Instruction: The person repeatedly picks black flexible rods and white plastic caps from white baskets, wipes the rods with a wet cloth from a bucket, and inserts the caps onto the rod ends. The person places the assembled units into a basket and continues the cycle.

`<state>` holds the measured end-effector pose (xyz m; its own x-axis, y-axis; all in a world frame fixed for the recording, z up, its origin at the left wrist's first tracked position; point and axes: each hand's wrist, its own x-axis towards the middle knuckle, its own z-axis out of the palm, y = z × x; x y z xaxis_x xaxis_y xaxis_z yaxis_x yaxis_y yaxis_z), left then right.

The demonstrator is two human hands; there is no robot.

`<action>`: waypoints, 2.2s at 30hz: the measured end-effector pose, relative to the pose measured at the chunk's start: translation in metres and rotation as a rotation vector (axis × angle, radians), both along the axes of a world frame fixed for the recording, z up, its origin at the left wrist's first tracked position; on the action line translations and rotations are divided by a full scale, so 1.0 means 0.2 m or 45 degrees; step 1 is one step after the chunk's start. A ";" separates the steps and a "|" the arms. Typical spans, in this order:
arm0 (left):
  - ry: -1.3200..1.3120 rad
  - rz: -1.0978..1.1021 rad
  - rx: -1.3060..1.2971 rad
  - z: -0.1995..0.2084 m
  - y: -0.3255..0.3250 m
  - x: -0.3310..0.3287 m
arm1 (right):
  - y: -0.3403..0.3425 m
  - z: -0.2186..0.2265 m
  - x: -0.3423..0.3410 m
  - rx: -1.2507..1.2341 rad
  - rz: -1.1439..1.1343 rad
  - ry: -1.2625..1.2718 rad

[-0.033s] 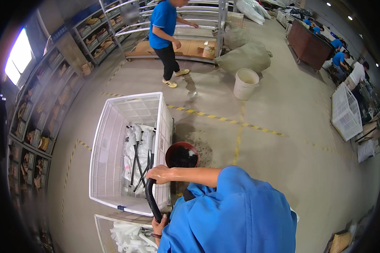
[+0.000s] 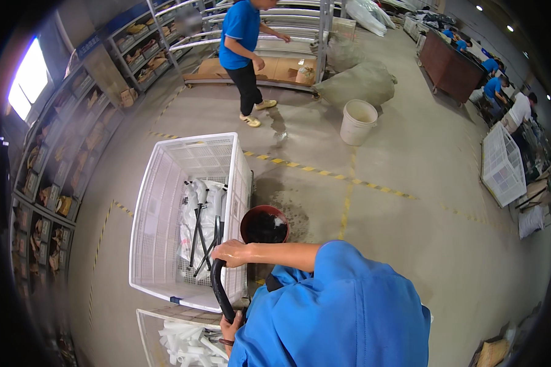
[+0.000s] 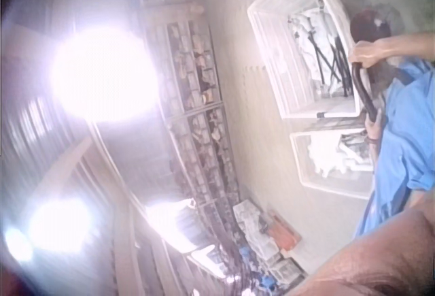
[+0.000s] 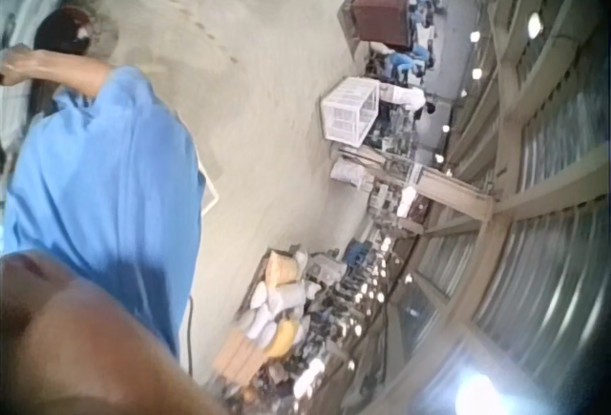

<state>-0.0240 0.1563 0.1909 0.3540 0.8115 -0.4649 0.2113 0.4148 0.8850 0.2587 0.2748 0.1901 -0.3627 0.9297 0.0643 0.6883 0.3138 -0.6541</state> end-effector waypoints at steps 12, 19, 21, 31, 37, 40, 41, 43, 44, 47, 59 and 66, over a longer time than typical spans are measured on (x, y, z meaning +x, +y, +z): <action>0.448 0.269 0.425 -0.10 -0.09 0.01 | 0.24 0.02 -0.03 0.159 0.516 0.091; 0.895 0.790 0.276 -0.02 -0.41 -0.15 | 1.13 0.60 0.46 0.967 -0.213 0.222; 0.988 0.988 0.070 -0.07 -0.56 -0.16 | 1.27 0.76 0.41 1.016 -0.345 0.564; 1.083 1.845 -0.397 -0.36 -1.29 0.15 | 0.95 0.66 -1.18 0.649 0.695 0.716; 0.730 2.214 -0.458 -0.66 -1.52 0.14 | 0.11 -0.52 -2.08 -0.133 1.222 -0.265; 0.577 2.378 -0.509 -0.77 -1.63 0.19 | -0.06 -1.19 -2.08 -0.590 1.125 -0.654; 0.526 2.441 -0.508 -0.80 -1.66 0.20 | -0.08 -1.38 -2.07 -0.725 0.963 -0.742; 0.462 2.516 -0.556 -0.83 -1.70 0.25 | -0.15 -1.65 -2.02 -0.696 0.693 -0.855; 0.463 2.536 -0.608 -0.84 -1.70 0.27 | -0.19 -1.72 -2.02 -0.779 0.708 -0.820; 0.428 2.554 -0.880 -0.86 -1.66 0.31 | -0.27 -1.73 -2.07 -0.856 0.642 -0.895; 0.331 2.652 -1.328 -1.09 -1.11 0.15 | 0.00 -2.31 -3.52 0.226 1.953 -0.718; 0.507 2.648 -1.389 -1.20 -1.08 0.29 | -0.23 -3.29 -4.18 0.709 2.013 -1.157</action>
<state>0.0342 -0.0594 -0.0492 -0.4566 -0.6467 -0.6110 -0.8896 0.3202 0.3258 -0.5771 0.2292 -0.4677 -0.8299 -0.2939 -0.4742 -0.3685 0.9269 0.0705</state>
